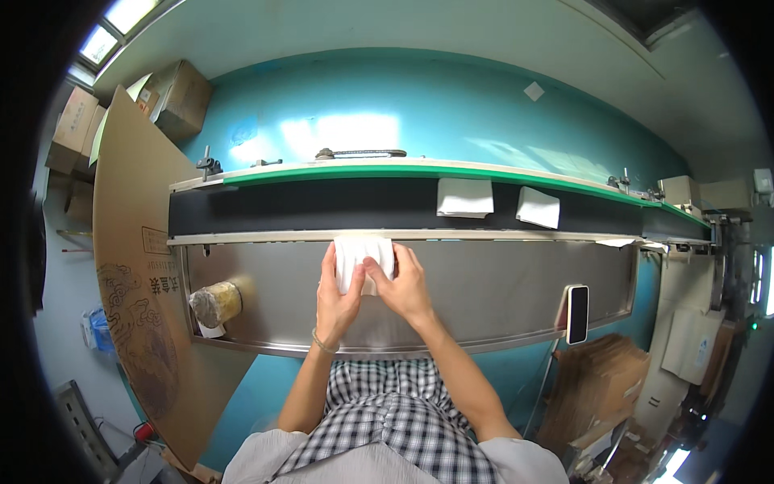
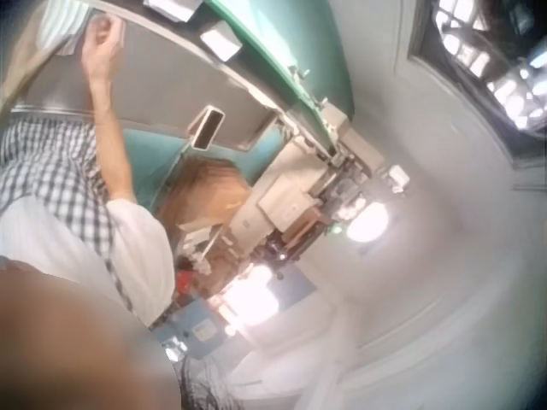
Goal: Folding and stacking white napkins or paper products on a conveyor belt workstation.
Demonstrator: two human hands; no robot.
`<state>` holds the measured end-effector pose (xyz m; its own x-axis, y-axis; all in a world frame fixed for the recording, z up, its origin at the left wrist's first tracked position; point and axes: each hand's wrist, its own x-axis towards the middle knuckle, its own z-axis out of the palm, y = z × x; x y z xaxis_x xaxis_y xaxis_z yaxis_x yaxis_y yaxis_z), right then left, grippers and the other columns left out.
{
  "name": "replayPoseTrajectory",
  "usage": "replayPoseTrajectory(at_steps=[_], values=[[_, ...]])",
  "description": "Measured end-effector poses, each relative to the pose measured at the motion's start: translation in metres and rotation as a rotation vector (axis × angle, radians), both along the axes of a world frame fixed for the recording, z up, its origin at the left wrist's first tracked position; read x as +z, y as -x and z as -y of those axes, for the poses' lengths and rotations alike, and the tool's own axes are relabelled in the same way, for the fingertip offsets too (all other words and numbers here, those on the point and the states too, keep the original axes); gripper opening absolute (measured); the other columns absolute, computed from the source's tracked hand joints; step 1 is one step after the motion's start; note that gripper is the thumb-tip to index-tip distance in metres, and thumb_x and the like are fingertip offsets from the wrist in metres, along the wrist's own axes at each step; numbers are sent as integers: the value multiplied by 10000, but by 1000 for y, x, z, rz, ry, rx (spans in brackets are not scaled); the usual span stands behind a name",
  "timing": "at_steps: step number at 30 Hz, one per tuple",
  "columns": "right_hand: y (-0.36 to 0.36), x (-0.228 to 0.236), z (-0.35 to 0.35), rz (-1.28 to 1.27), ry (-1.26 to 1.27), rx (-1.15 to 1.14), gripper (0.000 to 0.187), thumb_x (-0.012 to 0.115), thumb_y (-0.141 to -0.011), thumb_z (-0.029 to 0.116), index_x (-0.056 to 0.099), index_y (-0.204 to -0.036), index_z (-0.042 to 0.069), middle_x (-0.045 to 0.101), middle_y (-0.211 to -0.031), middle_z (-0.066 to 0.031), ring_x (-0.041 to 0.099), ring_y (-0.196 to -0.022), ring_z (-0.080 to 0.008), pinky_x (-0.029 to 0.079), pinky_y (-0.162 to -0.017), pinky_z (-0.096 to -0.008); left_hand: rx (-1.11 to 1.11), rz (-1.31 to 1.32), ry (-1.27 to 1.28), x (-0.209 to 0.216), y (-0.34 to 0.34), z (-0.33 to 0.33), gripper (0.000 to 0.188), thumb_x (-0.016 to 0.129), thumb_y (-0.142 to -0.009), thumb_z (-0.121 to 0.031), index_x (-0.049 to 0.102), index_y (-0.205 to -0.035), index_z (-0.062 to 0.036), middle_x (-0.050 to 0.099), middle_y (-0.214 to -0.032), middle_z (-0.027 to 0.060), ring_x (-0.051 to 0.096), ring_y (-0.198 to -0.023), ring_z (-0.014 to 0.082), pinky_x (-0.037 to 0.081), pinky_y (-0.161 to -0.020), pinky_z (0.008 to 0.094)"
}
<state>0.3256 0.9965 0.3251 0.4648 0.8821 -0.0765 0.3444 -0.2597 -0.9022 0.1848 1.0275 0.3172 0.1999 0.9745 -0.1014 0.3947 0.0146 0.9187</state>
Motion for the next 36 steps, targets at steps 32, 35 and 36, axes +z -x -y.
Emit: replayPoseTrajectory(at_steps=[32,35,36], values=[[-42,-12,-23,-616,79,-273,351,633,-974,320,584,-1068,-14,669,-895,-82,665,-810,-139,536,-680,-248,-19,105,78,4,13,-7,670,675,-883,-187,373,-1446,12,568,-1319,228,578,-1206,338,473,-987,406],[-72,-18,0,-204,193,-350,308,630,-970,316,619,-998,10,678,-801,-99,667,-698,-161,535,-631,-286,-11,136,95,-7,16,-4,633,662,-905,-191,390,-1442,7,575,-1315,201,576,-1200,297,471,-987,380],[-102,-37,11,-8,148,-424,311,621,-973,322,628,-980,12,681,-775,-109,666,-647,-178,534,-611,-314,-5,149,108,-3,13,-2,614,657,-922,-201,398,-1441,1,588,-1300,174,578,-1188,261,471,-981,358]])
